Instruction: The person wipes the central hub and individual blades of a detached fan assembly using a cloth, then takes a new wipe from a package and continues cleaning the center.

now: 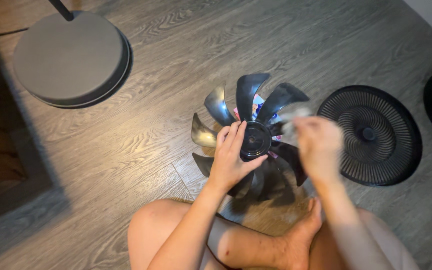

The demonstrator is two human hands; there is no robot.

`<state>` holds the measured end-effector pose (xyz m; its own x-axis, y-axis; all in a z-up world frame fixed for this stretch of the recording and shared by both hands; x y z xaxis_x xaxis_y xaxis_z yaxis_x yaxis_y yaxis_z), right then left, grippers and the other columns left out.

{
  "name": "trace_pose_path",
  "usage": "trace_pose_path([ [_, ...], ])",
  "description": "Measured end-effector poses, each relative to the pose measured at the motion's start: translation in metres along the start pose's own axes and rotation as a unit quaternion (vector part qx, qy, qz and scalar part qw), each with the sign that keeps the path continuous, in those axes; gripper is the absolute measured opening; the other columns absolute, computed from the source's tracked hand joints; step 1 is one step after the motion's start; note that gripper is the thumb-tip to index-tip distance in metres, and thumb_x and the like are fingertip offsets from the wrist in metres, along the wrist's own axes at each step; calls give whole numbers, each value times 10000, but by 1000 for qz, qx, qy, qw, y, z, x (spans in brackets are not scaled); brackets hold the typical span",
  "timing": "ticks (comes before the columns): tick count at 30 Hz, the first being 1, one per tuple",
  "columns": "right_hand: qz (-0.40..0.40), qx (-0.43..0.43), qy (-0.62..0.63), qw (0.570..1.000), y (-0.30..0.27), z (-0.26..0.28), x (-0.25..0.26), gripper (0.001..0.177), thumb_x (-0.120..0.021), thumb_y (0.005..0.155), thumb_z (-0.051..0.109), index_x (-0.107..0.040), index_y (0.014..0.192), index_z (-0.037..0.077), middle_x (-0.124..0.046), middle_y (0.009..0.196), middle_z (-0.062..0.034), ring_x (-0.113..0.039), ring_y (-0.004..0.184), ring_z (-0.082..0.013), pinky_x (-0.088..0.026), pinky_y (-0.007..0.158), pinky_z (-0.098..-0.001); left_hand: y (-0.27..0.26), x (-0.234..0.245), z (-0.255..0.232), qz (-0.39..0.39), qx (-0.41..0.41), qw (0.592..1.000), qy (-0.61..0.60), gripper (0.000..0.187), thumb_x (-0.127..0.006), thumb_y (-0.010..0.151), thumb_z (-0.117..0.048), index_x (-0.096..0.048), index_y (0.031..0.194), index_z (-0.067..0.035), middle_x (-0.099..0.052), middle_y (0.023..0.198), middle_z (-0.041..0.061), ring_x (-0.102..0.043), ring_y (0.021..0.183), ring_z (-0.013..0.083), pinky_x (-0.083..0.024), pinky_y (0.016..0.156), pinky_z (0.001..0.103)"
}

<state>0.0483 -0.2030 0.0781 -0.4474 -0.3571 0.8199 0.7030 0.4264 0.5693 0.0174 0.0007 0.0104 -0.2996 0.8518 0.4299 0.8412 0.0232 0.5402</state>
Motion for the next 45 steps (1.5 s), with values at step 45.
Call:
trace_pose_path([
  [45,-31,-78,171,982,-3,0,1,206,-726,917,40,-742,1122,53,-703,1075,-115,-717,970,-299,-573,831,-378,-6,-9,-9,44,-99,992,-64,863,-949,718,-205,-465,1405,-10,-551,1452,225,-541,1264,424,-479,1099,465],
])
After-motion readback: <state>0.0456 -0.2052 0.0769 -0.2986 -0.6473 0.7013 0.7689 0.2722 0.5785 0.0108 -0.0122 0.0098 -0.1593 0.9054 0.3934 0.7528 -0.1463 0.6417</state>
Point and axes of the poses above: each hand's wrist, its own y-axis towards the middle knuckle, its own x-axis out of the back of the hand, z = x × y, the point moved 2 cm from there along y, towards the middle knuckle
